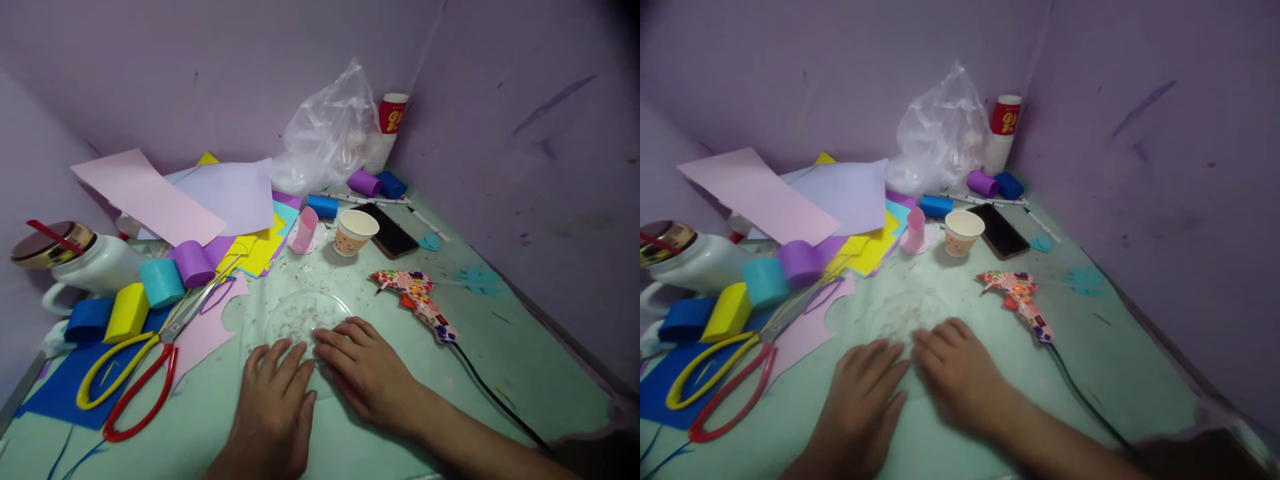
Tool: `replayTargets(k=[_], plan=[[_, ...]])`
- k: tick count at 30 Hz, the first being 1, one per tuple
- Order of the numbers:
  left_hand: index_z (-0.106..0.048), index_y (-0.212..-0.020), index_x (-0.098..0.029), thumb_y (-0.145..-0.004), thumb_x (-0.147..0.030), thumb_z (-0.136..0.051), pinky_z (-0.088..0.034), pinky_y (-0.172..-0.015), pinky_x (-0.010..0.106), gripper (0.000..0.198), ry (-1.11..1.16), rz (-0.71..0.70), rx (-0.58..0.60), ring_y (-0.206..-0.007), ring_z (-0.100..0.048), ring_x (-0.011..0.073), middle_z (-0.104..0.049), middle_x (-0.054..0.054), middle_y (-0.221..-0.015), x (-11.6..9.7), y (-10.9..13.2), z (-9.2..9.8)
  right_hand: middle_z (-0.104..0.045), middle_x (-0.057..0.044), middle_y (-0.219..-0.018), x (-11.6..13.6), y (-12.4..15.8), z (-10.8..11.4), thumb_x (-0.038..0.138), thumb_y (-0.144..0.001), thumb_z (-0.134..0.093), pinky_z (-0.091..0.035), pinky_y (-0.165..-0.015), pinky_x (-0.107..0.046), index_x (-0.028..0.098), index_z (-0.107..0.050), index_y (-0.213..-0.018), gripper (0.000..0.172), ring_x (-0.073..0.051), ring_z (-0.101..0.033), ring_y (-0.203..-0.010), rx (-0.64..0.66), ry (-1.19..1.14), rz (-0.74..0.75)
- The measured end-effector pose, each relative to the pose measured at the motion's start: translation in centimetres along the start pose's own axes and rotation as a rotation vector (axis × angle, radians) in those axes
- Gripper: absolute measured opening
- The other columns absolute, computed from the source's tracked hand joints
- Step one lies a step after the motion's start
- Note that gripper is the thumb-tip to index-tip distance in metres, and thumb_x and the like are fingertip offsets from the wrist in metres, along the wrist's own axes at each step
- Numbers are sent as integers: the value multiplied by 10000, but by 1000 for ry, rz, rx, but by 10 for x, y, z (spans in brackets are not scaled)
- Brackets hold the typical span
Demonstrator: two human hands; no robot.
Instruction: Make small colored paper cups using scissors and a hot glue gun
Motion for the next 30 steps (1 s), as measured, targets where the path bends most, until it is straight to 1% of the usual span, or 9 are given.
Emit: replayTargets(k=[4,7,13,15,17,21,24,27,30], plan=[[-607,-1097,-162,-823,-194,-546,-347,-916,501,282,8,29,53,-1055,-534,279,-648,75,-1199,1,0,-4,-588,-76,-1298,1,0,-8,137,-827,-485,-443,-838,-446,131,-596,-1069,267,-260,-536,-943,147,35,-22],[-616,-1074,-179,-817,-179,-530,-327,-929,485,271,25,62,49,-1050,-536,264,-659,53,-1184,2,0,-5,-563,-67,-1328,2,1,-8,126,-823,-474,-422,-853,-443,138,-579,-1091,288,-254,-516,-939,179,45,-26],[-648,-933,-203,-830,-214,-466,-314,-918,455,209,23,125,-124,-954,-576,237,-713,22,-1059,3,1,-10,-528,-71,-1368,4,0,-14,168,-798,-509,-398,-877,-462,150,-562,-1126,332,-268,-514,-974,235,62,-22],[-646,-922,-212,-818,-236,-499,-333,-915,437,182,24,143,-130,-941,-587,229,-720,15,-1038,5,0,-12,-538,-95,-1355,5,-1,-16,195,-783,-531,-392,-889,-484,143,-562,-1143,364,-289,-520,-996,244,93,-13],[-645,-927,-200,-805,-231,-514,-367,-889,412,181,-11,124,-99,-925,-595,223,-724,26,-1025,3,-3,-13,-548,-112,-1341,6,-3,-17,210,-774,-545,-398,-895,-490,136,-560,-1163,396,-300,-530,-1008,247,115,4],[-658,-849,-167,-778,-167,-484,-433,-765,389,187,-141,-23,-41,-843,-605,242,-732,73,-958,-8,-12,-9,-584,-152,-1285,11,-7,-20,202,-761,-561,-451,-856,-474,103,-571,-1163,414,-301,-572,-965,271,143,53],[-667,-812,-125,-718,-109,-451,-474,-700,407,236,-107,-83,-1,-782,-603,264,-721,143,-933,-13,-16,-7,-604,-186,-1249,11,-10,-17,148,-777,-526,-487,-818,-469,64,-581,-1149,385,-299,-595,-931,265,157,67],[-666,-814,-74,-712,-61,-479,-501,-681,386,214,-68,-118,-116,-774,-588,254,-713,180,-914,-13,-15,-1,-633,-172,-1211,8,-9,-9,68,-740,-497,-515,-801,-419,67,-593,-1116,388,-265,-604,-911,225,69,42],[-664,-850,-57,-711,-50,-496,-519,-698,395,219,-73,-127,-162,-826,-576,270,-707,191,-967,-11,-13,1,-709,-119,-1047,3,-3,5,9,-706,-470,-531,-763,-343,101,-609,-1055,387,-220,-619,-872,61,-51,-7]])
Point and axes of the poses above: each hand's wrist, its own y-axis away from the middle knuckle, its own z-axis out of the back of the hand, x = y × z, the point moved 6 cm from there along -y, towards the middle knuckle
